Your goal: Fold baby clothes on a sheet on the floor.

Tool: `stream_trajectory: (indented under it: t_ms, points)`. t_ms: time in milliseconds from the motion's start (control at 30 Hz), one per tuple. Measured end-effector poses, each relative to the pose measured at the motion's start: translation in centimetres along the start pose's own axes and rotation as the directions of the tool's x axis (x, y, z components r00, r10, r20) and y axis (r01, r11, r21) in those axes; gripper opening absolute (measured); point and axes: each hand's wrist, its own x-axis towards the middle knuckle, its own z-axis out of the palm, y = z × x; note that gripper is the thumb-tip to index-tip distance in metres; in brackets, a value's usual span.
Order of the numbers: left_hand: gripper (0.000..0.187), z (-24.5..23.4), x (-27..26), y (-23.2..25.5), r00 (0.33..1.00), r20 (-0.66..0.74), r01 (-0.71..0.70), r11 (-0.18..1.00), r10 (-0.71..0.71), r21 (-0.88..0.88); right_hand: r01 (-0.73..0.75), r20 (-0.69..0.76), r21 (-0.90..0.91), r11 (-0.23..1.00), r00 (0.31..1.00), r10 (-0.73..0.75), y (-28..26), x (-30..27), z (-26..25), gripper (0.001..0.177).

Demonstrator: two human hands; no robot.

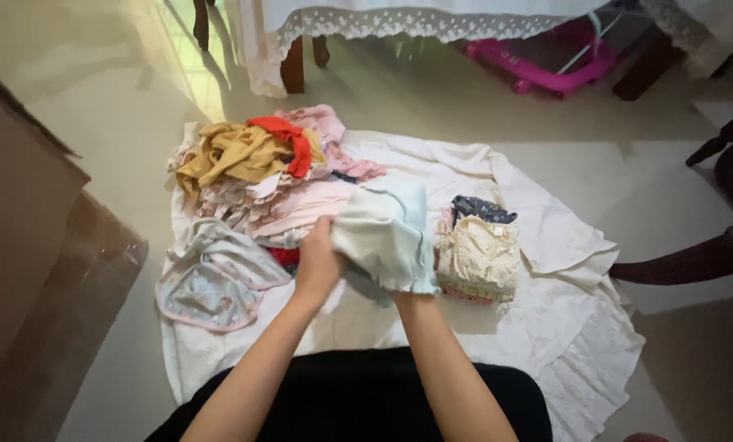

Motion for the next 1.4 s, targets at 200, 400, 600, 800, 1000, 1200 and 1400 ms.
stream_trajectory:
  t_ms: [200, 400, 600, 800, 1000, 1200, 1400]
  points:
    - [0.034, 2.6, 2.3, -0.3, 0.999, -0.038, 0.0, 0.977, -0.008, -0.211, -0.034, 0.047, 0.355, 0.934, 0.999, 0.019, 7.9, -2.8, -3.7, 0.038]
    - [0.018, -0.8, -0.6, 10.3, 0.941, 0.217, -0.276, 0.96, 0.26, 0.042, -0.107, 0.161, 0.772, 0.627, 0.986, -0.031, 22.6, -5.7, -6.9, 0.026]
    - [0.025, -1.0, -3.5, 10.3, 0.886, 0.356, -0.309, 0.951, 0.296, -0.023, -0.396, 0.253, 0.755, 0.523, 0.911, 0.325, 15.4, -3.6, -4.3, 0.057]
    - [0.029, 1.4, -1.2, 7.1, 0.895, 0.443, -0.081, 0.996, 0.055, 0.039, -0.501, 0.316, 0.714, 0.489, 0.854, 0.413, 18.6, -2.9, -1.5, 0.047]
    - [0.032, 0.9, 4.8, 1.3, 0.795, 0.524, 0.383, 0.922, -0.305, -0.045, -0.602, 0.31, 0.709, 0.367, 0.734, 0.604, 14.8, -2.8, 0.5, 0.037]
    - [0.033, -3.5, 8.4, -6.9, 0.527, 0.637, 0.827, 0.513, -0.563, -0.232, -0.705, 0.411, 0.618, 0.348, 0.667, 0.621, 2.2, -0.2, 2.5, 0.039]
    - [0.035, -9.0, 8.0, -6.9, 0.39, 0.789, 0.92, 0.165, -0.475, -0.356, -0.508, 0.183, 0.615, 0.602, 0.835, 0.518, -4.2, 4.1, -1.8, 0.036]
